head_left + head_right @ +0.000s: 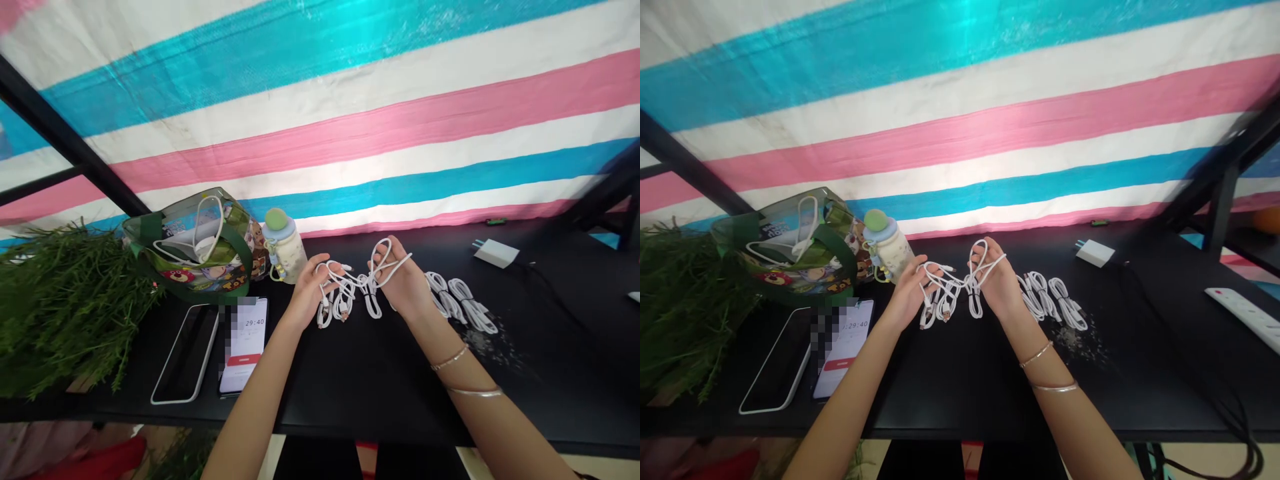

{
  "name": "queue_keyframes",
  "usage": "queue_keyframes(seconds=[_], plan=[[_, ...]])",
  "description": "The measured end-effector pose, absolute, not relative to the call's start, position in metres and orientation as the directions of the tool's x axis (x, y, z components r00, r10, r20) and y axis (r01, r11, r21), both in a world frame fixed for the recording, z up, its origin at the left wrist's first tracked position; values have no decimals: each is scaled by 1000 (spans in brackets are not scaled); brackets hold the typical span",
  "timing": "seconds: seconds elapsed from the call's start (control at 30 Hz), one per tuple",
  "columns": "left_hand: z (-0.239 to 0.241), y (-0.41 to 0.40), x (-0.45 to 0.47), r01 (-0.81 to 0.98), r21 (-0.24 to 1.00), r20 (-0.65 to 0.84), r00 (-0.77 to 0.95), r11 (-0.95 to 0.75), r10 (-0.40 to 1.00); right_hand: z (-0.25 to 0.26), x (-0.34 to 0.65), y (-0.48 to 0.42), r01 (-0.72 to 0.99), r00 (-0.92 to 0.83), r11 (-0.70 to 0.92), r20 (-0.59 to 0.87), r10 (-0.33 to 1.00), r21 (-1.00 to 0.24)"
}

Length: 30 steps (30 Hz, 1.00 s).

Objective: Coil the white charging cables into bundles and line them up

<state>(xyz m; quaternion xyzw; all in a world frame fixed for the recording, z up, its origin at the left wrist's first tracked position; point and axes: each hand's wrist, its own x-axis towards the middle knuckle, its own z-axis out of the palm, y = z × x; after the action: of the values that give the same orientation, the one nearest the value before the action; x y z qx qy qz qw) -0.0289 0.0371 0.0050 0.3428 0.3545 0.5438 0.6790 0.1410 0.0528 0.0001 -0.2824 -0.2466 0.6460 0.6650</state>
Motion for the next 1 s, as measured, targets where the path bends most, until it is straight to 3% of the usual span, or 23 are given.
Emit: queue_keyframes(seconds=[0.47, 0.77, 1.0], plan=[[-2, 22, -20, -420, 895, -36, 270, 151, 962, -6, 144, 57, -771, 99, -29, -164, 982, -636], [3, 20, -22, -440, 883, -39, 282, 165, 959, -13, 144, 57, -678, 3, -6, -11, 1000, -735], [1, 20, -22, -404, 898, -57, 284, 173, 957, -13, 143, 54, -644, 9, 0, -7, 1000, -765]])
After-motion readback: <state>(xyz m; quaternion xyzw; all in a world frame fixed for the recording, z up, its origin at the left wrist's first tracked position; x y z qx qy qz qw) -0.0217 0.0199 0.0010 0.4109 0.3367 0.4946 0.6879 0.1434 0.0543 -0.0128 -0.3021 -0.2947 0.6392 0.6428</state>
